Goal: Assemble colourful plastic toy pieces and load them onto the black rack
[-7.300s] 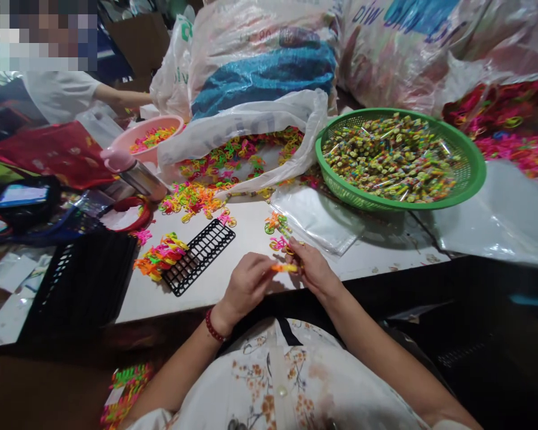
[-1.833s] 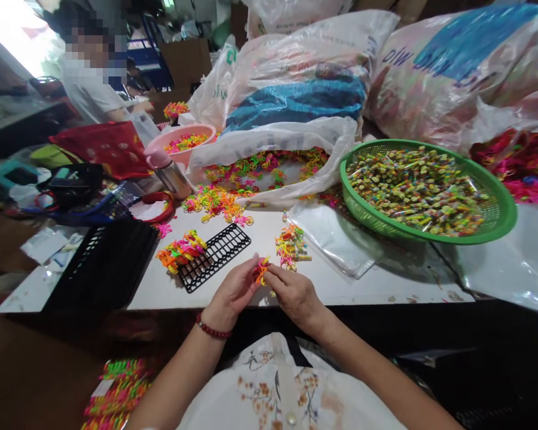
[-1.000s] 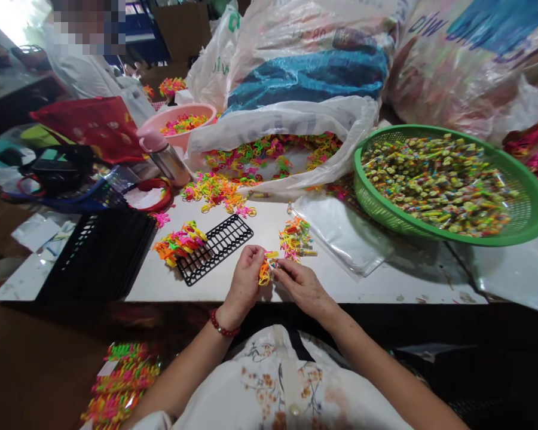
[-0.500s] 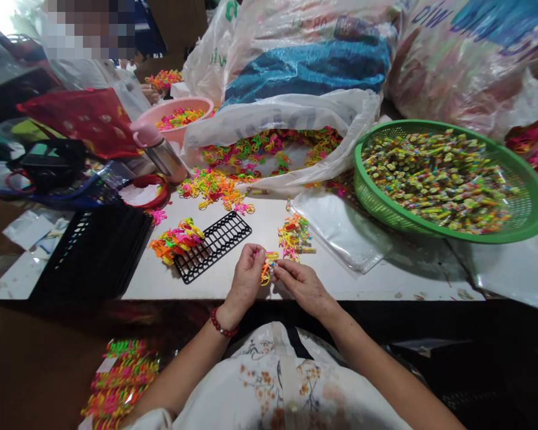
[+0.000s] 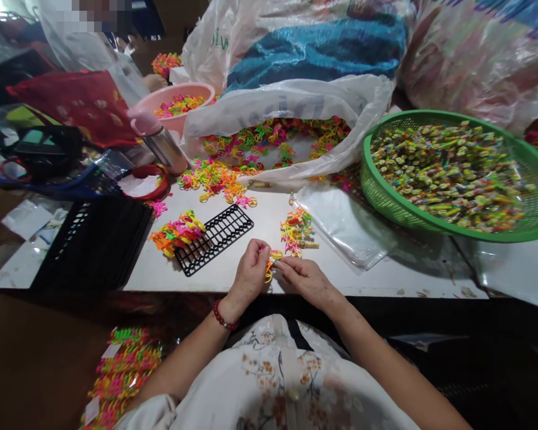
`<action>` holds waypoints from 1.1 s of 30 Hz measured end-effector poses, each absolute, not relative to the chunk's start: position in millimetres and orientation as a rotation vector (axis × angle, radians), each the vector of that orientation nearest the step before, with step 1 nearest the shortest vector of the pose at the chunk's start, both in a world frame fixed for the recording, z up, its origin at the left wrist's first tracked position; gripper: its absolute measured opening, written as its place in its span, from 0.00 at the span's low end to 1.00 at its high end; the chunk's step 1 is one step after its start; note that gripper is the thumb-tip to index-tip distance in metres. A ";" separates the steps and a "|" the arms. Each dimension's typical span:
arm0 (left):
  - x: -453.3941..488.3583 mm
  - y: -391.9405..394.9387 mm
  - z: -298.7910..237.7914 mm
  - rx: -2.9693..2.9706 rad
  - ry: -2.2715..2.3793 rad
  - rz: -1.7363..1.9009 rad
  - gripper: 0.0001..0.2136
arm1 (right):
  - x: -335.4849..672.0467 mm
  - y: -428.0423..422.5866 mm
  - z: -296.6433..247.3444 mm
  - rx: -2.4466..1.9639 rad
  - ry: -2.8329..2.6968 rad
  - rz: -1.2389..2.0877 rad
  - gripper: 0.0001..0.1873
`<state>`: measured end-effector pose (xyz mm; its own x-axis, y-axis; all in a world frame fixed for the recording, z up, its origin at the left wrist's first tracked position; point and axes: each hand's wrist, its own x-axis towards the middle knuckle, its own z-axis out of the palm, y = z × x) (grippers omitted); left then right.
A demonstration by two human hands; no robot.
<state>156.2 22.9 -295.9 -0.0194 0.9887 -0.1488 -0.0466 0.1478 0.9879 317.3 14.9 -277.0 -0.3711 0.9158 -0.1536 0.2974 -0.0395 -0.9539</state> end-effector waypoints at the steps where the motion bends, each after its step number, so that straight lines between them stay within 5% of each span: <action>1: 156.4 22.9 -295.8 0.998 1.240 1.123 0.11 | 317.4 14.8 -276.6 -1.278 -1.685 1.448 0.21; 17: 147.2 23.7 -306.1 1.227 1.311 1.105 0.07 | 298.9 2.4 -283.5 -1.284 -1.977 1.188 0.15; 23: 120.8 20.2 -269.0 1.459 1.369 1.102 0.08 | 300.9 27.7 -284.9 -1.213 -2.200 0.760 0.11; 28: 50.2 38.0 -234.4 2.002 1.700 1.145 0.12 | 280.3 60.0 -277.4 -1.206 -2.125 0.896 0.10; 33: -14.8 73.5 -227.8 2.391 1.717 0.754 0.18 | 237.3 88.9 -281.7 -1.119 -2.056 1.047 0.09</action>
